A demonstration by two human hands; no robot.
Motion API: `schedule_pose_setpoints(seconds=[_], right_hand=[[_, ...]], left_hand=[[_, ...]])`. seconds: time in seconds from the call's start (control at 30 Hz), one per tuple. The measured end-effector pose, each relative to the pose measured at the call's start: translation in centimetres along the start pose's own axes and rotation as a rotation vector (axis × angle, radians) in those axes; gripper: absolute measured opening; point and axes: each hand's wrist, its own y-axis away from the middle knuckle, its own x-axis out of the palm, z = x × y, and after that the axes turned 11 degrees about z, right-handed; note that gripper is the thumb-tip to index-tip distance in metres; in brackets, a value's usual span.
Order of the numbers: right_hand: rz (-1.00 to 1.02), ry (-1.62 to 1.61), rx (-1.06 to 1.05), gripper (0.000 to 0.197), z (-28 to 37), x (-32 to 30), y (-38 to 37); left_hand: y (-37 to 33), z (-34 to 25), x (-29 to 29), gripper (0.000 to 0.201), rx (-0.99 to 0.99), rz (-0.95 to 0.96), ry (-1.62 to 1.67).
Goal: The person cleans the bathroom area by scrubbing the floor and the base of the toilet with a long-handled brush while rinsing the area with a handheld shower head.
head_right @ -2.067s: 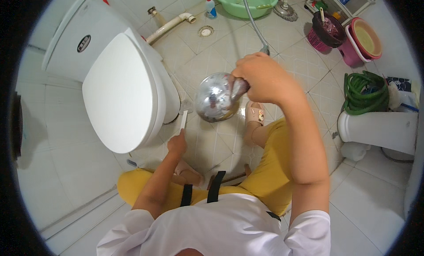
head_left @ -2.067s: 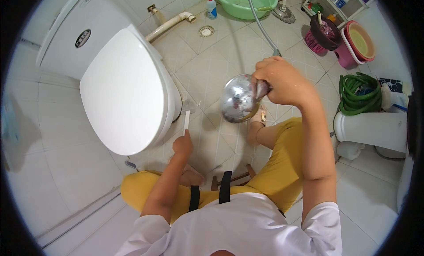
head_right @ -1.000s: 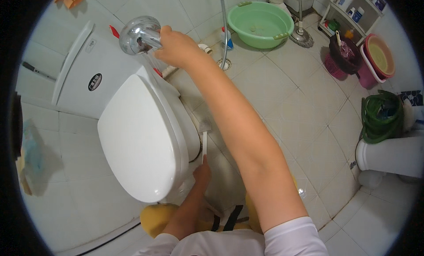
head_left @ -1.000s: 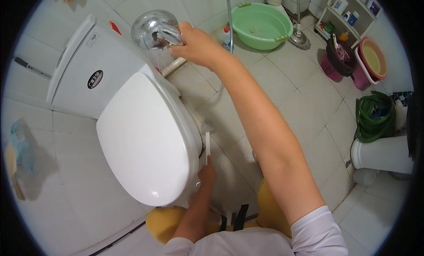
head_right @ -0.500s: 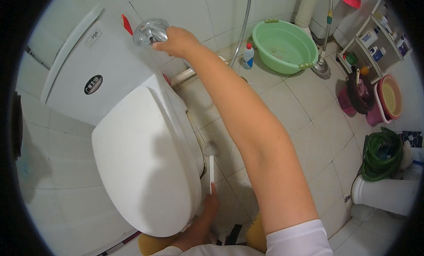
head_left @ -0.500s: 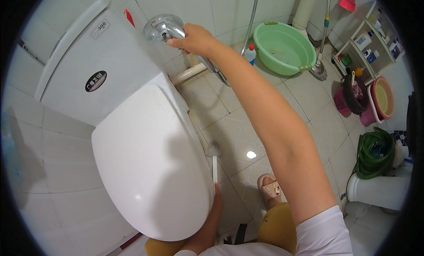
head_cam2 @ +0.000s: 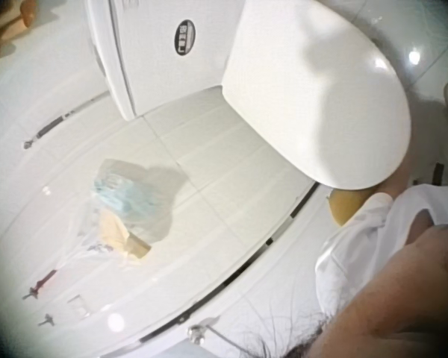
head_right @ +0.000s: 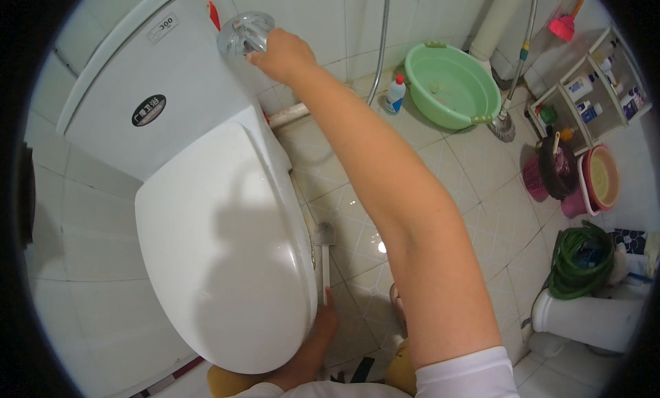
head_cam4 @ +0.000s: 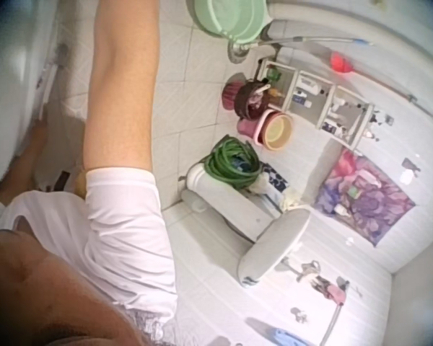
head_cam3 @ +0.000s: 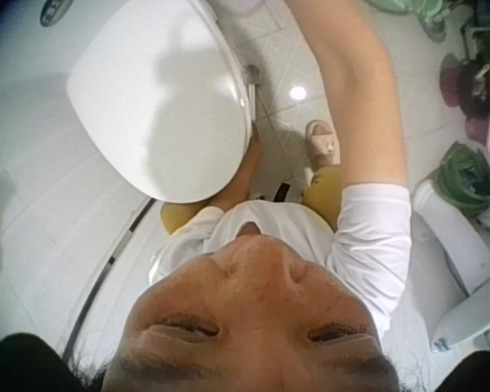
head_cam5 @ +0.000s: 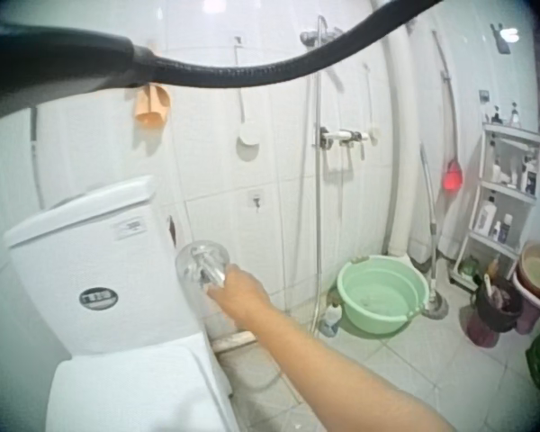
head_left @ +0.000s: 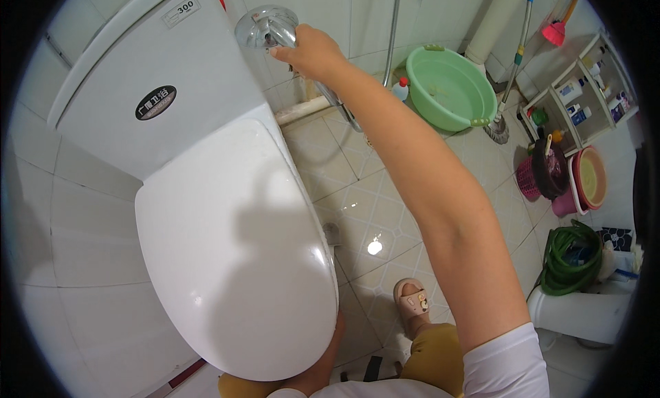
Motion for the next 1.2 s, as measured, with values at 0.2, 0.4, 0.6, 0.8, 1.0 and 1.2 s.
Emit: schedule_pose_setpoints(seconds=[0.2, 0.4, 0.6, 0.8, 1.0, 1.2], right_hand=[[-0.051, 0.155, -0.071, 0.051, -0.7, -0.1, -0.1], [-0.030, 0.270, -0.040, 0.051, -1.2, -0.8, 1.1], [0.022, 0.271, 0.044, 0.045, -1.3, -1.6, 3.0], [0.021, 0.042, -0.096, 0.044, -3.8, -2.0, 6.3], [-0.027, -0.202, -0.124, 0.037, -4.1, -3.4, 11.5], [-0.018, -0.317, -0.090, 0.033, -8.7, -2.6, 15.6]], left_hand=[[-0.3, -0.1, -0.1, 0.076, -0.001, 0.001, 0.021], [-0.5, -0.1, -0.2, 0.074, -0.007, 0.002, 0.034], [-1.0, -0.6, -0.2, 0.072, -0.003, -0.006, 0.046], [-2.0, -1.0, -0.5, 0.071, 0.020, -0.016, 0.075], [-5.3, -2.3, -3.3, 0.067, 0.014, -0.392, 0.207], [-6.2, -15.7, -13.6, 0.074, -0.082, -0.010, 0.310]])
